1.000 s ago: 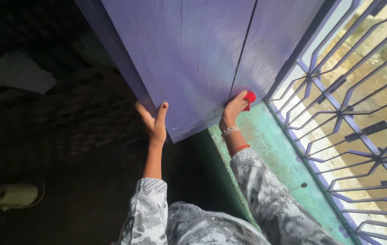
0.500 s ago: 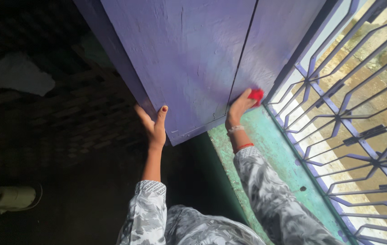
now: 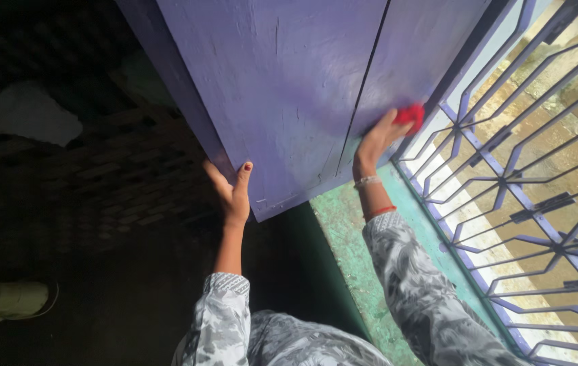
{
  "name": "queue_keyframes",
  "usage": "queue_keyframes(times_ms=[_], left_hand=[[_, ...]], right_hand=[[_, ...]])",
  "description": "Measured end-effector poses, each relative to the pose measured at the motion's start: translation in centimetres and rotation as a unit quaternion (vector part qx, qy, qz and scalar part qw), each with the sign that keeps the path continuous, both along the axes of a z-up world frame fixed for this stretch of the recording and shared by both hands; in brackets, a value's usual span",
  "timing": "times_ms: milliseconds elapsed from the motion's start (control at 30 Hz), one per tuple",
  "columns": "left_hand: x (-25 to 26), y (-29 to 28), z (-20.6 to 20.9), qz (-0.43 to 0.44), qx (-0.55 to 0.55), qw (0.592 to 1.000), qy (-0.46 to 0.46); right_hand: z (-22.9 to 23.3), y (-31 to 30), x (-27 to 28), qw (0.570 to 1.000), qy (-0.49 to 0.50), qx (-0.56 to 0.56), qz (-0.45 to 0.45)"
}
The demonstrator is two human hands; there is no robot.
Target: The person wipes a purple painted wooden surface with a red cloth. They move the cloth in circular and back-and-forth motions across the surface, covering different areas from top to bottom.
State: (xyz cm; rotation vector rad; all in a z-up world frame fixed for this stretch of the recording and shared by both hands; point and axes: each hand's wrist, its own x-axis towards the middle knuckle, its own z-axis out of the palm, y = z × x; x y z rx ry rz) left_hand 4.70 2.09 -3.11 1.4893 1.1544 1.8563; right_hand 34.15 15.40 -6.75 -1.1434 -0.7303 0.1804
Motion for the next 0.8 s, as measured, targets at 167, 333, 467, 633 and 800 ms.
queue_keyframes(times_ms=[167,333,467,633,800], left_hand=[[0.1,0.1,-0.3,-0.005,0.008,1.0,-0.01],[-0.1,0.3,-0.3,-0.002,0.024,1.0,-0.005],[0.2,0.3,-0.5,0.006,0.023,1.0,0.001],[0.1,0.2,-0.5,0.016,0.04,0.999,0.006],[0.1,0.3,-0.4,0.01,0.02,1.0,0.003]], right_hand=[[-3.4,-0.7,1.9,0.95,0.273,-0.145,0.045],[3.0,1.5,3.8,0.997,0.034,-0.043,0.048],[3.9,1.9,4.1,0.996,-0.087,0.013,0.002],[-3.4,0.6,3.2,0.992,-0.003,-0.122,-0.04],[-5.3,0.4,5.0,0.938,0.314,-0.036,0.14]])
